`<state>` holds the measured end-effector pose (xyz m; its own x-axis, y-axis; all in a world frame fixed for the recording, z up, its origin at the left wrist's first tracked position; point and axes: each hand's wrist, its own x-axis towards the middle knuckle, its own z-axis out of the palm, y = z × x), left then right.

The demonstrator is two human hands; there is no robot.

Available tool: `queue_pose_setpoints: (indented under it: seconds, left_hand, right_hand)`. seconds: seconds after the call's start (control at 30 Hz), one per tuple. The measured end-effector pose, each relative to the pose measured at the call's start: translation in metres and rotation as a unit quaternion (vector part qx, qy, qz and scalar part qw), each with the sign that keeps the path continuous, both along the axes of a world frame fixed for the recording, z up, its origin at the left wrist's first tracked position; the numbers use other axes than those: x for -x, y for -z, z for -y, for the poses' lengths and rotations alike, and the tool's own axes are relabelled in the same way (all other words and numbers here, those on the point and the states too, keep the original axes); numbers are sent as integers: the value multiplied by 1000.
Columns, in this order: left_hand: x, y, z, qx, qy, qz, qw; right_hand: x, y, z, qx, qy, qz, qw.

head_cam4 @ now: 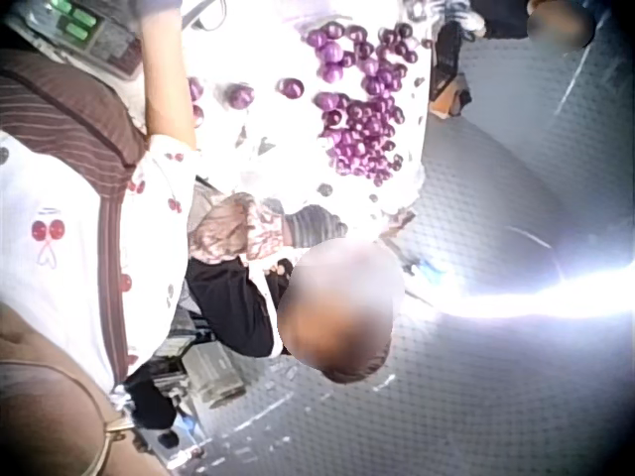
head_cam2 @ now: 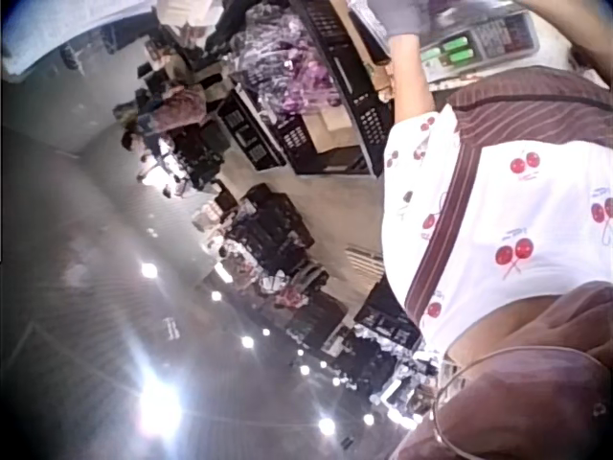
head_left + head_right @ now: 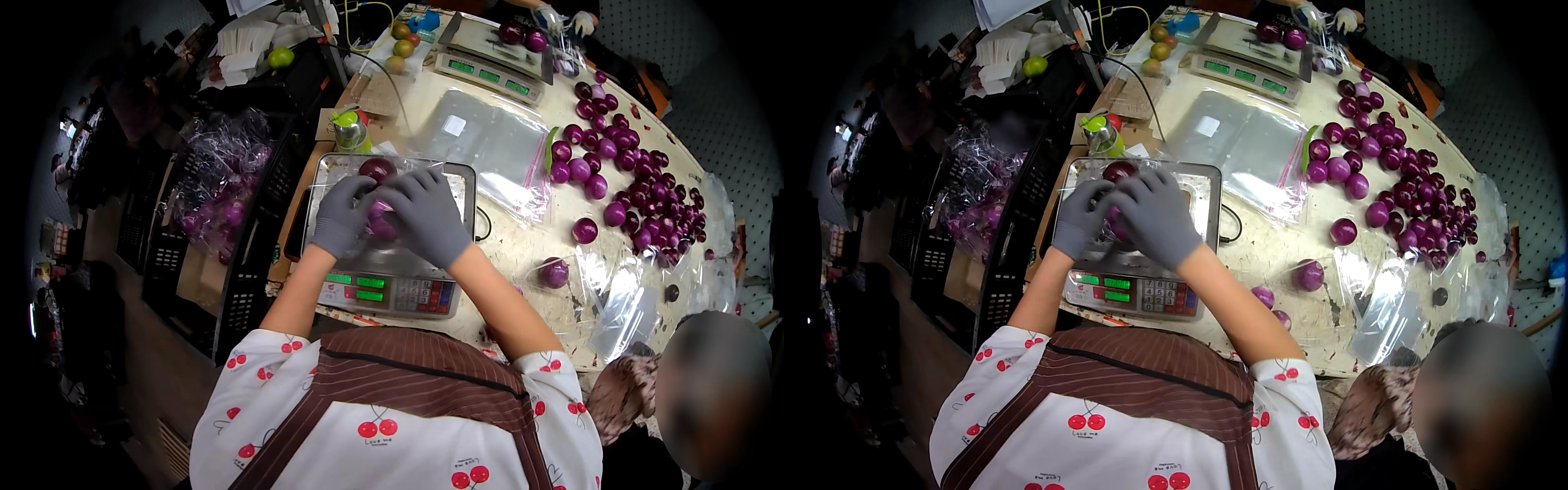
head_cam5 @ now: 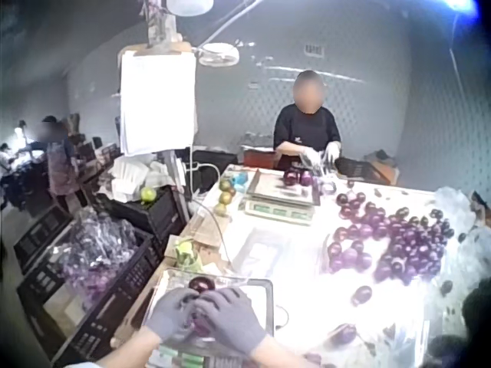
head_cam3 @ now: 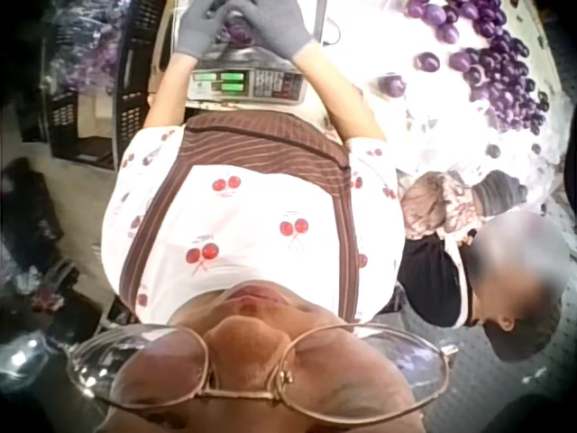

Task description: The person places red onions into plastic bags and weighs them on a digital scale. They then transfer the weighed bags into a black crate. The process is repeated continuously with multiple onions and bags.

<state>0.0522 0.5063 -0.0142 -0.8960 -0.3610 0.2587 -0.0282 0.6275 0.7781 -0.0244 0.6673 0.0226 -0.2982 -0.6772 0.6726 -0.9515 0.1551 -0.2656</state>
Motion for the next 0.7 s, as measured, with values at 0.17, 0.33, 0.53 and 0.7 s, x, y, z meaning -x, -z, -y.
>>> queue_pose_setpoints:
  seconds: [0.17,0.33,0.53,0.7]
  left_hand:
    - [5,2,0,62,30,41,997]
    - [-1,-7,10,95,21,12,995]
    - [-15,-34,18,308,113,-9,945]
    - [-66,-24,-16,295,149,-62,942]
  right_hand:
    - [37,20,43,-292,111,24,949]
    - [40,11,40,-84,-30,108,990]
    - [-6,-4,-31,-30,-57,0,998]
    - [-48,40,-90,-108,-11,110,988]
